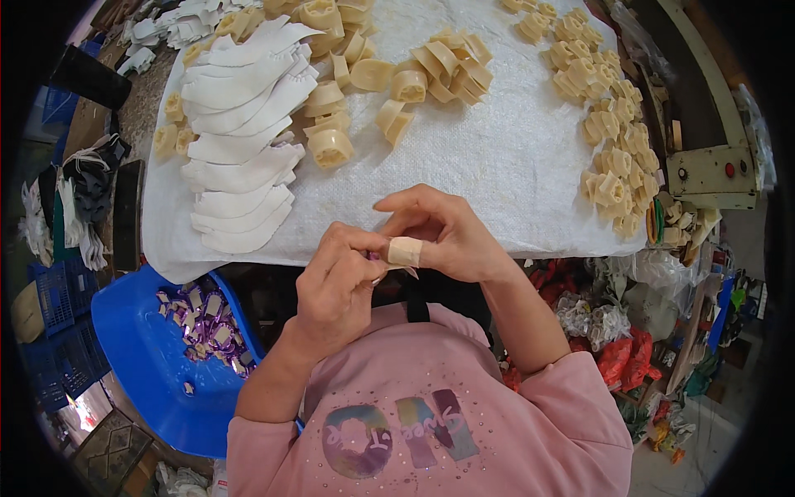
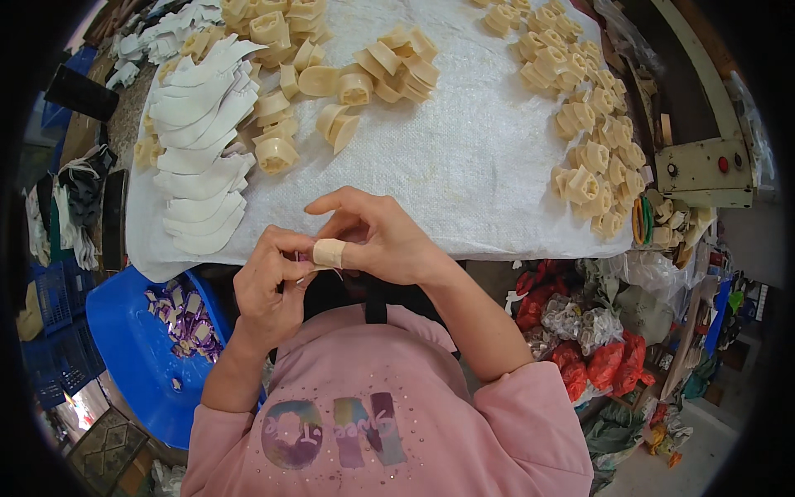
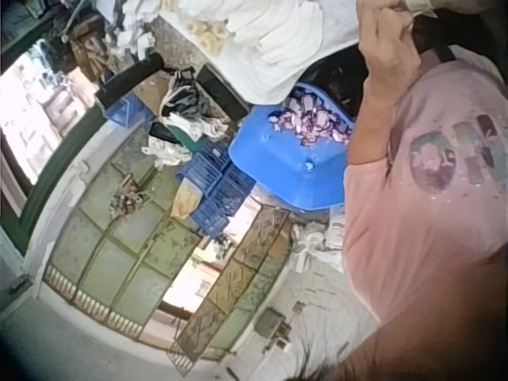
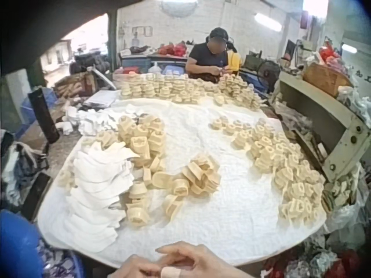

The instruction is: Attaching beige components to white strips for shoe assembly.

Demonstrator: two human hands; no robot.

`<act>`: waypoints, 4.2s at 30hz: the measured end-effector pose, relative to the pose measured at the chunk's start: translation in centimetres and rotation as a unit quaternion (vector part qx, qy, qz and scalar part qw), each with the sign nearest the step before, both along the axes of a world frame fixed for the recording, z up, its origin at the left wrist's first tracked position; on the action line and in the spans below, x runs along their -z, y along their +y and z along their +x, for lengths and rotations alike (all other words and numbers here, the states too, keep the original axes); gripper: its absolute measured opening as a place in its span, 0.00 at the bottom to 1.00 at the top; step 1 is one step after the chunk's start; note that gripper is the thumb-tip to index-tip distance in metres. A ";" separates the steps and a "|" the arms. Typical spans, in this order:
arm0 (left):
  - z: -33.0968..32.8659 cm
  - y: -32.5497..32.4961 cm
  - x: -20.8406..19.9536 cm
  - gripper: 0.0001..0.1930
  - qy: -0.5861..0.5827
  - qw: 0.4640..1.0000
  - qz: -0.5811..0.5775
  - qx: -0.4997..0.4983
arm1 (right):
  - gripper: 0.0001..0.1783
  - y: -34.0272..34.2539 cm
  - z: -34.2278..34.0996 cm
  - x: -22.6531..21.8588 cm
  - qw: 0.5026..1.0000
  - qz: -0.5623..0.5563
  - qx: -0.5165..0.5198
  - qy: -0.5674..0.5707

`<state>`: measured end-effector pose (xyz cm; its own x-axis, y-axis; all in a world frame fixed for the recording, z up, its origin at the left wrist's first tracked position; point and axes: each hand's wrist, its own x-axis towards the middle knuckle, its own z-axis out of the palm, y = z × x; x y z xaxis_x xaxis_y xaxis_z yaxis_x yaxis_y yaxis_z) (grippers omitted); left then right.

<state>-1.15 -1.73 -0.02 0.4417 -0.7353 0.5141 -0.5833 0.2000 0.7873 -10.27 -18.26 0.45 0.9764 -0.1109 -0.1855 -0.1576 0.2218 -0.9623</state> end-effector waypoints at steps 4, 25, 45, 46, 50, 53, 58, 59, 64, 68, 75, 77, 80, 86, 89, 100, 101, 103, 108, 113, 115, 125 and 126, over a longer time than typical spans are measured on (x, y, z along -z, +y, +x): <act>-0.2 -0.2 0.2 0.06 0.070 0.997 0.001 -0.014 | 0.24 0.7 0.2 0.4 0.997 -0.060 0.028 0.046; -1.6 -0.9 -0.4 0.05 0.314 0.947 -0.001 -0.069 | 0.09 2.5 0.2 -0.1 0.891 -0.362 0.179 -0.206; -0.3 0.2 -0.1 0.29 0.294 0.956 0.007 0.006 | 0.25 0.8 -0.4 -1.5 0.936 -0.269 0.094 -0.209; -0.3 0.0 -0.1 0.29 0.373 0.924 0.036 0.080 | 0.25 1.1 -0.4 -1.9 0.925 -0.313 0.067 -0.206; -1.2 -0.7 -0.5 0.26 0.465 0.876 0.058 0.115 | 0.25 2.0 -0.3 0.2 0.936 -0.239 0.098 -0.239; -1.7 -0.4 -0.1 0.26 0.452 0.887 0.056 0.074 | 0.19 2.8 -0.2 0.4 0.889 -0.336 0.174 -0.256; -2.2 -0.8 -0.4 0.33 0.494 0.861 0.017 0.118 | 0.11 2.7 -0.2 -0.8 0.991 0.051 0.097 -0.082; -2.6 -1.2 -1.2 0.36 0.463 0.881 0.004 0.096 | 0.09 2.3 0.1 -0.8 0.990 0.106 0.064 -0.062; -3.3 -1.6 -1.5 0.38 0.293 0.956 0.020 0.006 | 0.06 2.2 0.0 -0.6 0.985 0.162 0.003 -0.066; -3.6 -1.4 -1.0 0.35 0.292 0.956 0.023 -0.003 | 0.07 4.6 -0.1 1.2 0.979 0.009 0.109 -0.172; -2.6 -2.0 0.0 0.22 0.321 0.941 -0.027 -0.104 | 0.18 6.1 0.4 1.4 0.964 -0.036 0.172 -0.201; -2.7 -1.9 0.2 0.21 0.349 0.932 -0.033 -0.096 | 0.18 6.1 0.4 1.3 0.964 -0.013 0.157 -0.216; -3.2 -1.9 0.4 0.20 0.336 0.935 -0.044 -0.108 | 0.18 5.8 0.4 1.0 0.960 -0.053 0.143 -0.233; -2.6 -1.5 0.6 0.25 0.351 0.935 0.013 -0.039 | 0.18 5.6 0.2 0.7 0.963 -0.125 0.170 -0.167; -2.0 -1.7 -0.2 0.33 0.536 0.837 -0.094 0.057 | 0.19 4.8 0.1 0.7 0.975 -0.095 0.154 -0.128; -0.6 -1.0 -0.3 0.42 0.085 0.994 0.051 -0.039 | 0.10 2.6 0.3 -0.6 0.945 -0.254 0.178 -0.102; -0.6 -0.7 -0.7 0.42 0.095 0.986 0.125 -0.053 | 0.10 2.5 0.2 -0.4 0.946 -0.253 0.179 -0.100; -0.7 -0.1 0.3 0.41 0.171 0.977 0.128 -0.022 | 0.08 2.5 0.2 -0.2 0.950 -0.235 0.144 -0.149; -1.1 -0.3 1.6 0.41 0.136 0.990 0.008 -0.035 | 0.09 2.6 0.6 -0.8 0.973 -0.176 0.134 -0.064; -1.9 -0.9 0.5 0.42 0.140 0.989 0.022 -0.050 | 0.11 2.5 0.2 0.0 0.977 -0.172 0.085 -0.097; -2.1 -0.7 0.2 0.41 0.189 0.981 0.035 -0.019 | 0.09 2.8 -0.1 0.5 0.992 -0.031 0.086 -0.088; -1.5 -0.9 -0.1 0.44 0.263 0.964 -0.020 -0.016 | 0.11 2.8 -0.3 -0.4 0.987 0.052 0.116 -0.098; -1.3 -0.8 0.3 0.47 0.229 0.973 -0.001 -0.025 | 0.12 2.4 -0.4 -0.5 0.984 -0.068 0.129 -0.102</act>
<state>-2.40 -2.55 -0.27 0.6605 -0.7057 0.2563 -0.1806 0.1820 0.9666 -10.63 -15.88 1.00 0.9279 -0.3701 0.0450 0.0864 0.0963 -0.9916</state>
